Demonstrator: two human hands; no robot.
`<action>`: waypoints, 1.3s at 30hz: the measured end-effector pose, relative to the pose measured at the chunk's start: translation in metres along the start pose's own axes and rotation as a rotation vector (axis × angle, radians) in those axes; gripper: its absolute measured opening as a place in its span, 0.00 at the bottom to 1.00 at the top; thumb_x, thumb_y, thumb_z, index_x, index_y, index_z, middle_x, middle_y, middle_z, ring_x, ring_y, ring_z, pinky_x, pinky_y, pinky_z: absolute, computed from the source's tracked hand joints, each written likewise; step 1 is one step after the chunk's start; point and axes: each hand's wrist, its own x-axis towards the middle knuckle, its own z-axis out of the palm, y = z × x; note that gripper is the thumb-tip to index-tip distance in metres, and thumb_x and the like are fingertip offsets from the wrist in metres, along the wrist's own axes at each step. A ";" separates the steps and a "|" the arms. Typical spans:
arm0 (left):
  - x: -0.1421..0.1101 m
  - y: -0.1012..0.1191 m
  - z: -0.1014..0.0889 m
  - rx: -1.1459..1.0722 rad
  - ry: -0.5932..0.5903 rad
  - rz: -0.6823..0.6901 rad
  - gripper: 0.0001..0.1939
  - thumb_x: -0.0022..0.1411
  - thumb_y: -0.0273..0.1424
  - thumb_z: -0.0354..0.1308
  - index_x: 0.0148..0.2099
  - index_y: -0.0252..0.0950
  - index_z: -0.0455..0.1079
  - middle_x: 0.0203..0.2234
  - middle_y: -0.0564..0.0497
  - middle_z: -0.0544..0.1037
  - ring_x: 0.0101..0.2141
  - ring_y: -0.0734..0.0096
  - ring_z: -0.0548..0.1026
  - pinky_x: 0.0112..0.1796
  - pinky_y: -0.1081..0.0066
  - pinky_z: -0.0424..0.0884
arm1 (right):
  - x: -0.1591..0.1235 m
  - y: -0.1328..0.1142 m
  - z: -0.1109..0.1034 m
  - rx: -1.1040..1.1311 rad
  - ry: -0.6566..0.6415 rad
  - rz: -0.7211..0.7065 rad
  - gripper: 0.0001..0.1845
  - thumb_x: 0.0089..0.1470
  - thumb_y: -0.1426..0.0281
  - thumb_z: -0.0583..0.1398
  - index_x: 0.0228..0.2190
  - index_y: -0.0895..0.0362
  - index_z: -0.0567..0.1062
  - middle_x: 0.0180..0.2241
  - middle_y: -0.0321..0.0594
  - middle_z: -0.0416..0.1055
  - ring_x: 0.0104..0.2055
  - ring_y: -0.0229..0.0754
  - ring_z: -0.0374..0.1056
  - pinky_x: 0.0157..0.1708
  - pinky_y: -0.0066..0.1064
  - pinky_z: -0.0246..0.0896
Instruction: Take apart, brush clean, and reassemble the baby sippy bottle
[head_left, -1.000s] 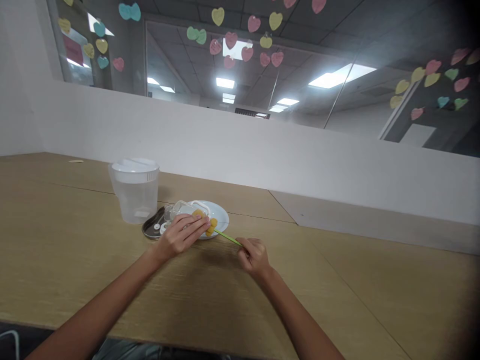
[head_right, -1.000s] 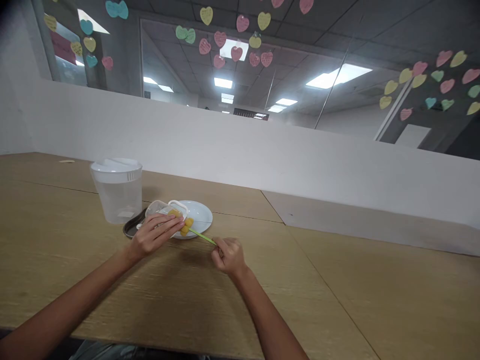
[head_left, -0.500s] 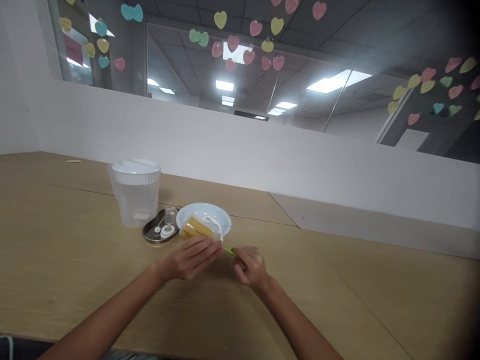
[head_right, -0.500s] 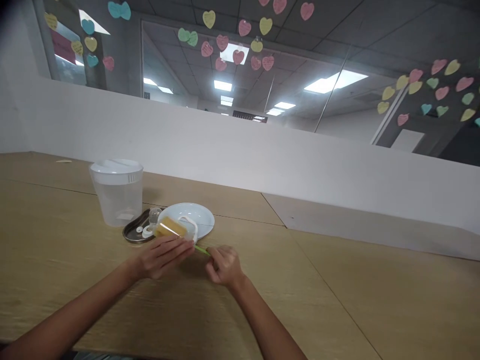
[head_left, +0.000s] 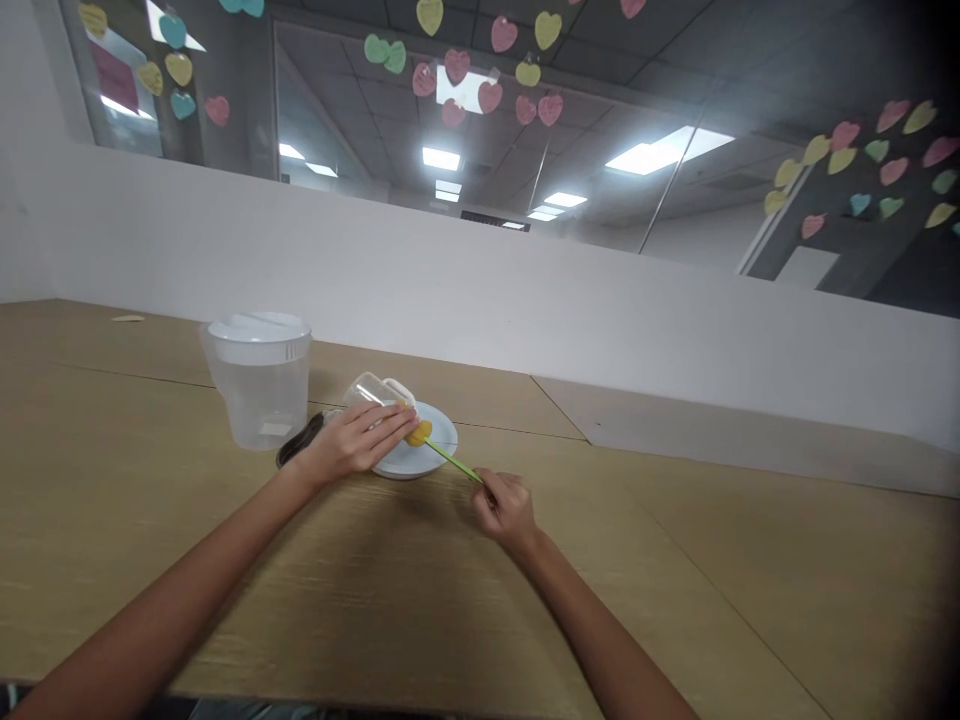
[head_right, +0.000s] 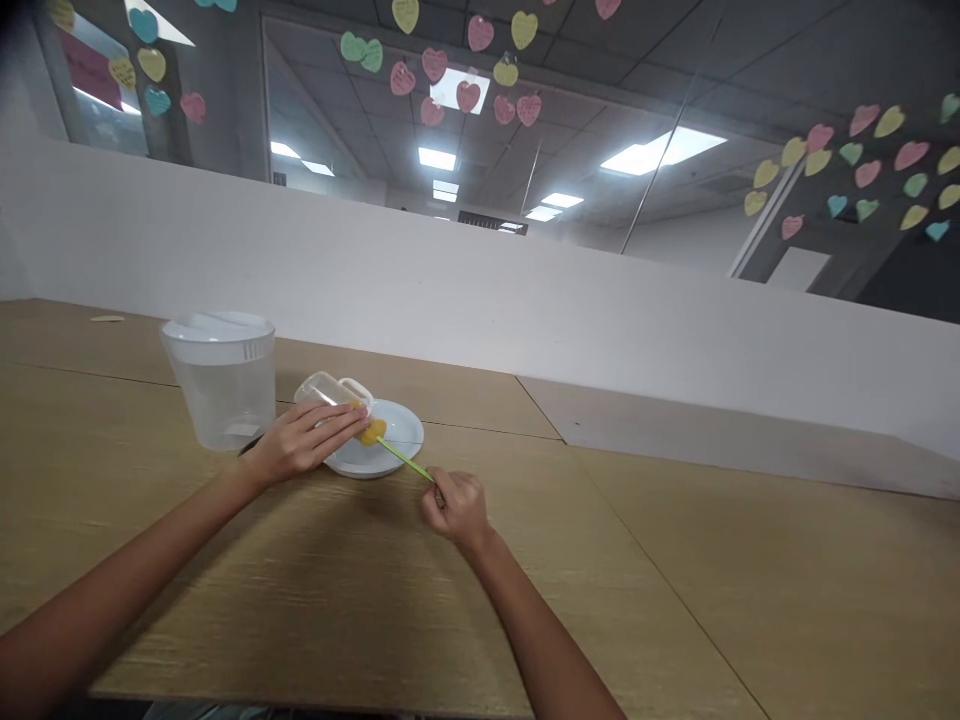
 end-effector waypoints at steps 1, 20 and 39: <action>0.003 -0.003 0.002 -0.028 -0.032 -0.009 0.20 0.64 0.21 0.47 0.56 0.38 0.63 0.48 0.47 0.74 0.48 0.68 0.71 0.47 0.67 0.66 | -0.001 0.002 0.000 -0.007 0.005 0.016 0.13 0.51 0.75 0.48 0.28 0.60 0.72 0.13 0.31 0.60 0.16 0.32 0.55 0.21 0.24 0.50; 0.010 -0.002 0.001 -0.483 0.271 -1.035 0.28 0.46 0.41 0.65 0.49 0.36 0.70 0.44 0.45 0.76 0.42 0.60 0.74 0.42 0.62 0.70 | -0.005 0.030 0.004 -0.268 -0.315 0.618 0.16 0.55 0.70 0.46 0.36 0.59 0.72 0.23 0.39 0.72 0.24 0.37 0.65 0.24 0.26 0.46; 0.004 0.085 -0.004 -0.940 0.303 -1.144 0.25 0.45 0.38 0.67 0.46 0.35 0.72 0.43 0.44 0.77 0.43 0.58 0.75 0.42 0.62 0.74 | 0.002 0.018 0.005 -0.303 -0.671 0.698 0.13 0.59 0.71 0.47 0.34 0.59 0.71 0.30 0.43 0.74 0.30 0.39 0.68 0.25 0.28 0.42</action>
